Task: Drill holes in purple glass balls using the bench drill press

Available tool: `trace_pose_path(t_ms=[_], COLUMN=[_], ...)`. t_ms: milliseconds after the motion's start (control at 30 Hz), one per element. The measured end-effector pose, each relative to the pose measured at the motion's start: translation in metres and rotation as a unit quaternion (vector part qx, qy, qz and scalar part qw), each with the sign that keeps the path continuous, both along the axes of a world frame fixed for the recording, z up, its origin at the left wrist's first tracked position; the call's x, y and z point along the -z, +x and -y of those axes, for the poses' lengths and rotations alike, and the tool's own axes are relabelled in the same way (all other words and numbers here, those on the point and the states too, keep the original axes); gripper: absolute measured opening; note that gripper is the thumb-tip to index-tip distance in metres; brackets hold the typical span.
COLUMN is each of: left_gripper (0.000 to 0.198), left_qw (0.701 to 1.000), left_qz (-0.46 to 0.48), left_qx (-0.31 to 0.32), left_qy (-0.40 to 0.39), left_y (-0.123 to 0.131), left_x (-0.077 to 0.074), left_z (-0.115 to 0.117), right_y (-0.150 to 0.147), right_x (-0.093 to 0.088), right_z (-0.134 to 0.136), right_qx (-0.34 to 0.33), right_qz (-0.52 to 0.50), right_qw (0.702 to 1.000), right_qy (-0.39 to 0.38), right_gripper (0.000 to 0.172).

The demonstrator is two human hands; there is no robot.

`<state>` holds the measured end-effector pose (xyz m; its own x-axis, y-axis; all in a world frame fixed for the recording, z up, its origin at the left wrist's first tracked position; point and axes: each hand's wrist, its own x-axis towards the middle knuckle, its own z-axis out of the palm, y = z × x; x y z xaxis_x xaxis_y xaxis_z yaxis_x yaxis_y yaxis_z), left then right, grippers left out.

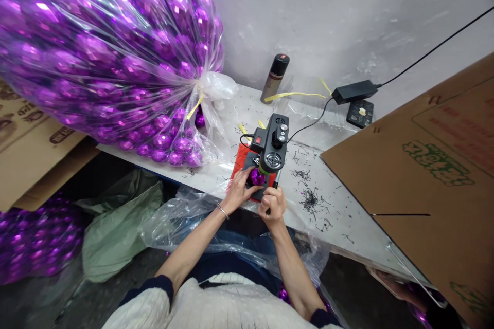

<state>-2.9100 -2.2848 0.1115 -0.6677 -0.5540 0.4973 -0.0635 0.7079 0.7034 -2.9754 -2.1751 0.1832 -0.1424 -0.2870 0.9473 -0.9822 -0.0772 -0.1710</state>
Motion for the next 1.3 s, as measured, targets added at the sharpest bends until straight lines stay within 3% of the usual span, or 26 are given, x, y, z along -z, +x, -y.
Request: trace_pose_path(t_ms=[100, 333, 433, 567, 667, 733, 800, 867, 933, 1000, 1067, 1167, 1300], left_gripper=[0.062, 0.067, 0.074, 0.08, 0.071, 0.056, 0.033, 0.021, 0.028, 0.039, 0.048, 0.048, 0.044], left_qw=[1.0, 1.0, 0.999, 0.986, 0.979, 0.984, 0.991, 0.991, 0.982, 0.961, 0.924, 0.894, 0.89], left_qz=[0.003, -0.004, -0.018, 0.073, 0.159, 0.14, 0.075, 0.01, 0.004, 0.075, 0.22, 0.331, 0.351], left_qx=[0.002, -0.018, 0.009, 0.111, 0.061, 0.038, 0.038, 0.002, -0.124, -0.237, -0.303, -0.302, -0.292], left_qy=[0.005, 0.004, -0.038, -0.1, -0.111, -0.099, -0.105, -0.132, -0.141, -0.125, -0.078, -0.022, -0.003], left_y=[-0.001, 0.006, 0.039, 0.095, 0.112, 0.111, 0.101, 0.087, 0.068, 0.046, 0.024, -0.003, -0.02], left_x=[0.0, -0.008, -0.004, 0.022, 0.039, 0.035, 0.015, -0.017, -0.052, -0.084, -0.107, -0.121, -0.117], left_z=[0.0, -0.001, -0.019, -0.06, -0.081, -0.079, -0.059, -0.021, 0.034, 0.096, 0.151, 0.203, 0.22], right_y=[0.003, 0.011, 0.011, 0.01, 0.01, 0.01, 0.01, 0.011, 0.011, 0.011, 0.011, 0.011, 0.012], right_x=[-0.014, -0.067, -0.067, -0.054, -0.048, -0.047, -0.049, -0.051, -0.052, -0.052, -0.051, -0.048, -0.047], right_z=[-0.004, -0.014, -0.014, -0.016, -0.016, -0.015, -0.015, -0.014, -0.013, -0.013, -0.013, -0.013, -0.013], right_qx=[-0.005, 0.017, 0.017, 0.009, 0.005, 0.003, 0.002, 0.002, 0.003, 0.005, 0.005, 0.005, 0.009], right_qz=[0.036, 0.142, 0.142, 0.115, 0.115, 0.115, 0.108, 0.1, 0.095, 0.093, 0.091, 0.09, 0.09], right_qw=[0.999, 0.988, 0.988, 0.992, 0.992, 0.992, 0.993, 0.994, 0.995, 0.995, 0.995, 0.995, 0.995], right_qy=[0.006, 0.051, 0.056, 0.053, 0.047, 0.046, 0.046, 0.046, 0.043, 0.041, 0.041, 0.043, 0.043], right_gripper=[0.026, 0.025, 0.024, 0.023, 0.022, 0.022, 0.022, 0.023, 0.024, 0.024, 0.024, 0.023, 0.024])
